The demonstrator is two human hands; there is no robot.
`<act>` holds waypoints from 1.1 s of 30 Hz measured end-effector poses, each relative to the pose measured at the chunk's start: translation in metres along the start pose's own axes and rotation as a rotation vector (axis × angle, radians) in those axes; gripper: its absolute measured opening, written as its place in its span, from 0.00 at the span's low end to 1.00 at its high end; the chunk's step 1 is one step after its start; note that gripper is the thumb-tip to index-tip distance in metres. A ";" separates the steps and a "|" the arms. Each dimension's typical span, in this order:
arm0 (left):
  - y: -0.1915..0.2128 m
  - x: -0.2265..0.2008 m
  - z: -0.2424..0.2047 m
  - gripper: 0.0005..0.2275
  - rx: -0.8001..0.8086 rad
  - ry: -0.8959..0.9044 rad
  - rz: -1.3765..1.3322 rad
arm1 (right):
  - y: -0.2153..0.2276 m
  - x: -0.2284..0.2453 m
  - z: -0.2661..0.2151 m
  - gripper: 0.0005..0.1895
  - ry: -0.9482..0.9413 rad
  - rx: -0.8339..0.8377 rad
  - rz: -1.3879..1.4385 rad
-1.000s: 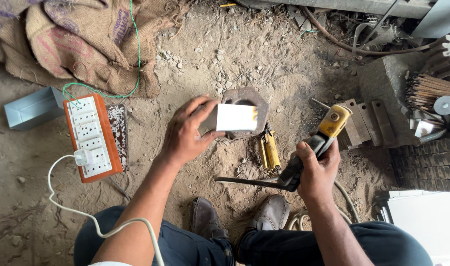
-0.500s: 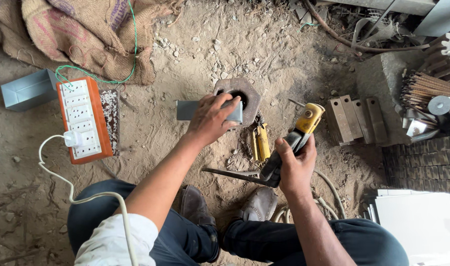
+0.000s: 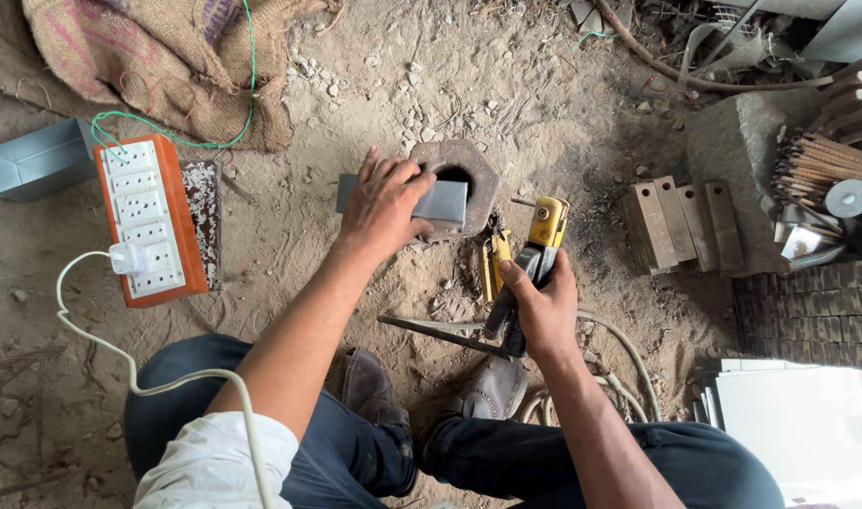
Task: The person sits on the ground and uses a handheld welding tool to join the edges of a small metal box. They reposition the box several times to weld different seams, producing bright sparks and smoke.
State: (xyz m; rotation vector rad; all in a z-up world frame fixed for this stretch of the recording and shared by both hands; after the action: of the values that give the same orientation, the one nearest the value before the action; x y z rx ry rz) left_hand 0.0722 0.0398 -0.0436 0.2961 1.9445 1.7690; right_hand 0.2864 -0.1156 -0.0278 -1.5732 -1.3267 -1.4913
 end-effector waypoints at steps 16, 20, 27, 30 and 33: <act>-0.040 -0.009 0.004 0.32 -0.259 -0.215 0.079 | -0.010 -0.009 0.008 0.23 0.062 -0.084 -0.145; -0.021 -0.004 -0.003 0.38 -0.211 -0.159 -0.029 | -0.008 -0.012 0.014 0.23 0.059 -0.098 -0.142; -0.016 0.014 0.000 0.34 -0.093 -0.072 0.004 | -0.007 -0.013 0.019 0.23 0.015 -0.093 -0.110; -0.025 0.017 0.001 0.32 -0.169 -0.128 -0.046 | -0.009 -0.014 0.019 0.24 0.020 -0.075 -0.116; -0.034 0.018 0.005 0.31 -0.217 -0.157 -0.039 | -0.008 -0.016 0.021 0.25 0.048 -0.085 -0.241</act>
State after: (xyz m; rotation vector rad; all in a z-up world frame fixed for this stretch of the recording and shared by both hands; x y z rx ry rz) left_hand 0.0648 0.0478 -0.0805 0.3095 1.6236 1.8532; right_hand 0.2884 -0.0980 -0.0491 -1.4595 -1.4844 -1.7404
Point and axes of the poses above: each hand's wrist, its own z-axis towards the middle knuckle, its own y-axis out of the back of the hand, x = y × z, the point moved 2 cm from there along z, towards the middle knuckle, and after that the axes turned 3 degrees about y, right-handed, at the moved point
